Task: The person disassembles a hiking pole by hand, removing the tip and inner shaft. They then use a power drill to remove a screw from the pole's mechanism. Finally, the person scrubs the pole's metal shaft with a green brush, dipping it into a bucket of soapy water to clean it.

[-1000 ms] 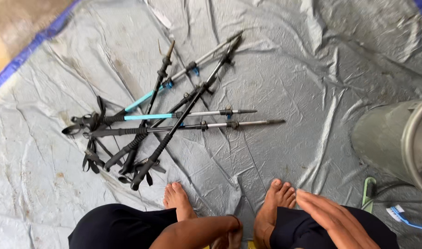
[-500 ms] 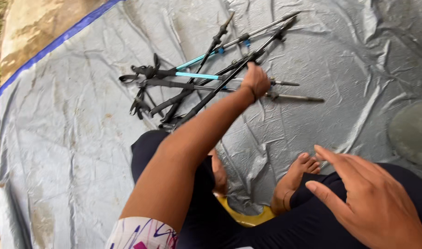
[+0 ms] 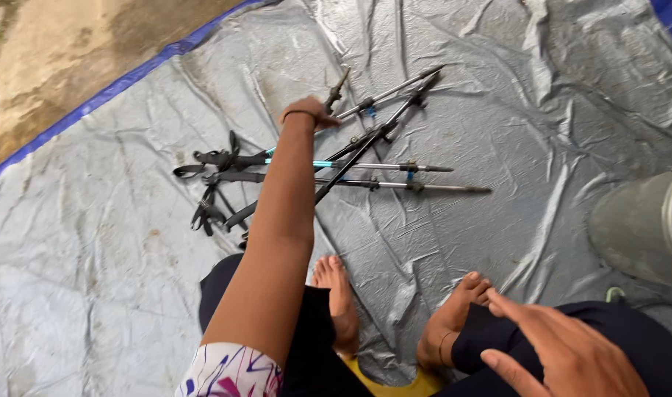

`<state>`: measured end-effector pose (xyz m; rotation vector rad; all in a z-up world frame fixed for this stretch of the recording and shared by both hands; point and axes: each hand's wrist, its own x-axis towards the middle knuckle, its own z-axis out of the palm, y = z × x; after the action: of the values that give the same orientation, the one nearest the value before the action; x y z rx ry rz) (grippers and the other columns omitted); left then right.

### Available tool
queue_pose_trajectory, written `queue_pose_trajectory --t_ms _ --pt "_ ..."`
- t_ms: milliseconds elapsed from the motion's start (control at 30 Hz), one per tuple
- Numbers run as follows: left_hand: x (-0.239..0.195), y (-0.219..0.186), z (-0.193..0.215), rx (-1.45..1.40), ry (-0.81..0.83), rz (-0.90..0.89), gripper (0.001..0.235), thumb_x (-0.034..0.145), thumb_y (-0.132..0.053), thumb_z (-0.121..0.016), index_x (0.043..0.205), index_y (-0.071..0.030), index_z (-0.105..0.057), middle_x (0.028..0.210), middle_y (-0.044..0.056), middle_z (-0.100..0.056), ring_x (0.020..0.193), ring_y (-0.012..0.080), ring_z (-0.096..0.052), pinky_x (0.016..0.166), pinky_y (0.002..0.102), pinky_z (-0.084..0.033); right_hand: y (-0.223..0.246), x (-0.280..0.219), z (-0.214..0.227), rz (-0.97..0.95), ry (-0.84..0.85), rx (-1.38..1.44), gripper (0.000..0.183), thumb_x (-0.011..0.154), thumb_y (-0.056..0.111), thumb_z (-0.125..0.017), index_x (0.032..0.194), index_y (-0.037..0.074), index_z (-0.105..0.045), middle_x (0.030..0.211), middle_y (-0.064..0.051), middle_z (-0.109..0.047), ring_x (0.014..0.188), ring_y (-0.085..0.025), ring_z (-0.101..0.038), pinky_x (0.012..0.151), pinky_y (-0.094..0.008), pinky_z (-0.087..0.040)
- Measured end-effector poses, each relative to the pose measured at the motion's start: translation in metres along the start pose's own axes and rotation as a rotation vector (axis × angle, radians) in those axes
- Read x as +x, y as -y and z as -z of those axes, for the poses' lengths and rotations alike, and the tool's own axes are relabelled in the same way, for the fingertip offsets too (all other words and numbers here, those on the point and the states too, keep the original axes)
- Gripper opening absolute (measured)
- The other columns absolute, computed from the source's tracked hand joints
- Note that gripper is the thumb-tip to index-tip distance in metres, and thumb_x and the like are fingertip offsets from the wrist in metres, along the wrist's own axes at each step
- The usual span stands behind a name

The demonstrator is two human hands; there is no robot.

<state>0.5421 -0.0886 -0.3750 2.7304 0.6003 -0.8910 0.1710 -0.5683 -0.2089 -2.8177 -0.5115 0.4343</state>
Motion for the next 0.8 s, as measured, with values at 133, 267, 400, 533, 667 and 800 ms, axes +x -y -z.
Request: queue_pose_trajectory --t_ms 133,267,400,533,667,800 --pt "0.020 0.008 -0.027 -0.051 0.213 0.080 0.095 0.076 -0.088 -0.070 0.134 -0.015 -0.057 0.152 0.007 -0.058 0.140 0.0351 -0.056 0.114 0.061 -0.043 -0.001 0.004 -0.013 0.081 -0.240 0.025 0.070 0.080 0.056 -0.076 0.146 0.033 -0.065 0.127 0.022 -0.080 0.114 -0.002 -0.077 0.084 -0.027 -0.061" --pt "0.054 0.041 -0.077 0.107 -0.018 -0.022 0.135 0.068 -0.108 -0.054 0.147 0.001 -0.055 0.149 0.021 -0.062 0.140 0.0402 -0.058 0.113 0.058 -0.052 0.009 0.007 -0.012 -0.044 -0.299 0.032 0.060 0.083 0.068 -0.064 0.136 0.041 -0.073 0.118 0.030 -0.083 0.114 0.004 -0.076 0.080 -0.022 -0.057" --pt "0.035 0.046 -0.109 -0.110 0.070 -0.037 0.149 0.064 -0.098 -0.056 0.177 -0.020 0.001 0.185 0.014 -0.002 0.170 0.0392 -0.004 0.133 0.071 -0.012 -0.036 -0.006 -0.056 -0.182 0.036 0.090 0.076 0.080 0.081 -0.055 0.151 0.058 -0.062 0.138 0.040 -0.078 0.135 0.011 -0.066 0.102 -0.024 -0.052" --pt "0.028 0.042 -0.146 -0.065 -0.129 -0.200 0.150 0.057 -0.104 -0.064 0.171 -0.017 -0.022 0.163 0.018 -0.045 0.154 0.0371 -0.041 0.125 0.075 -0.024 -0.037 0.016 -0.115 -0.110 -0.334 -0.042 0.048 0.097 0.044 -0.044 0.136 0.037 -0.071 0.119 0.028 -0.081 0.107 0.003 -0.076 0.088 -0.021 -0.055" --pt "0.025 0.022 -0.199 -0.001 -0.247 -0.339 0.174 0.042 -0.112 -0.068 0.171 -0.009 -0.014 0.150 0.016 -0.048 0.143 0.0349 -0.051 0.120 0.052 -0.046 -0.010 0.086 -0.245 -0.613 -0.461 -0.374 0.028 0.113 0.033 -0.044 0.120 0.026 -0.070 0.111 0.013 -0.077 0.102 -0.008 -0.073 0.090 -0.027 -0.054" --pt "-0.002 0.009 -0.212 0.109 -0.166 -0.520 0.179 0.045 -0.077 -0.098 0.173 -0.003 0.002 0.147 0.022 -0.043 0.132 0.0432 -0.048 0.104 0.072 -0.045 -0.053 0.133 -0.364 -1.006 -0.560 -0.650 0.031 0.124 0.025 -0.044 0.107 0.018 -0.069 0.104 0.001 -0.074 0.099 -0.016 -0.071 0.091 -0.031 -0.053"
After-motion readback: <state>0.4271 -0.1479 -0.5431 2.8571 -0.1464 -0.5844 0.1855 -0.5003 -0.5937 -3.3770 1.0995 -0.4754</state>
